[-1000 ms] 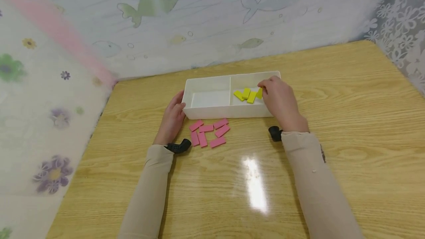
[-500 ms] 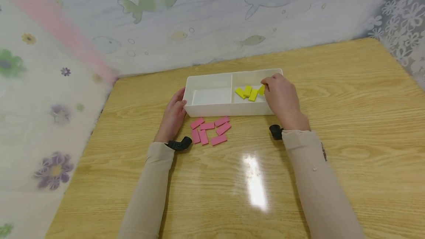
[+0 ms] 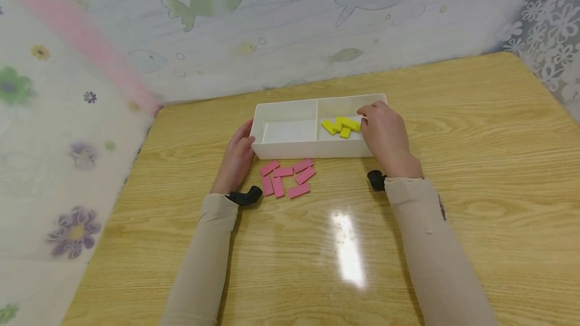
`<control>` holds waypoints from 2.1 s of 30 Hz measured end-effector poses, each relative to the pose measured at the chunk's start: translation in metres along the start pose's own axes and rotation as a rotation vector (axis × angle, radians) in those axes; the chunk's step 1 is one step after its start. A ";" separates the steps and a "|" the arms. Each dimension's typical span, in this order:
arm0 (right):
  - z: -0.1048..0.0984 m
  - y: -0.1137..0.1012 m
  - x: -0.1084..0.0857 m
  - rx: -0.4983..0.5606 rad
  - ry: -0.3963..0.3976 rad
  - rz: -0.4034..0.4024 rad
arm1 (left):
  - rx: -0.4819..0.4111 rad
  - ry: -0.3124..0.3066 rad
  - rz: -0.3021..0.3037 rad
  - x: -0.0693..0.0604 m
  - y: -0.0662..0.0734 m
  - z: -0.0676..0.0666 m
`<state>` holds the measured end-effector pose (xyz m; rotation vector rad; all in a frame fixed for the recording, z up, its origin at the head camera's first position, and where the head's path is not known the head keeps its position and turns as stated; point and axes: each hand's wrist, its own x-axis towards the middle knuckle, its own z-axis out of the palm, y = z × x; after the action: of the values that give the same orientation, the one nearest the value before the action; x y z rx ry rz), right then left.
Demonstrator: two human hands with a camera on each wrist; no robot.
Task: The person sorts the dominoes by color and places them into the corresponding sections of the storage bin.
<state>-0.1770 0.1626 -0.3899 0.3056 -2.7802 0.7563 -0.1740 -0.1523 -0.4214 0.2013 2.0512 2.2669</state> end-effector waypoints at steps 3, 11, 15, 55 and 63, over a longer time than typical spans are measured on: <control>0.000 0.000 0.001 0.001 -0.011 0.002 | -0.004 0.006 -0.005 0.001 0.000 -0.001; -0.001 -0.001 0.004 -0.012 -0.020 -0.001 | -0.010 0.000 0.006 0.000 0.002 -0.001; -0.002 0.001 0.003 0.023 -0.014 -0.013 | -0.013 -0.002 0.002 0.000 0.002 -0.001; -0.011 0.022 0.001 0.190 0.048 0.246 | 0.034 0.010 -0.001 -0.001 0.000 0.000; -0.012 0.026 0.002 0.195 -0.128 0.311 | 0.035 0.014 -0.005 -0.001 0.001 0.000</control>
<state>-0.1840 0.1905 -0.3911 -0.0506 -2.9159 1.1201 -0.1732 -0.1529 -0.4206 0.1831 2.0974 2.2372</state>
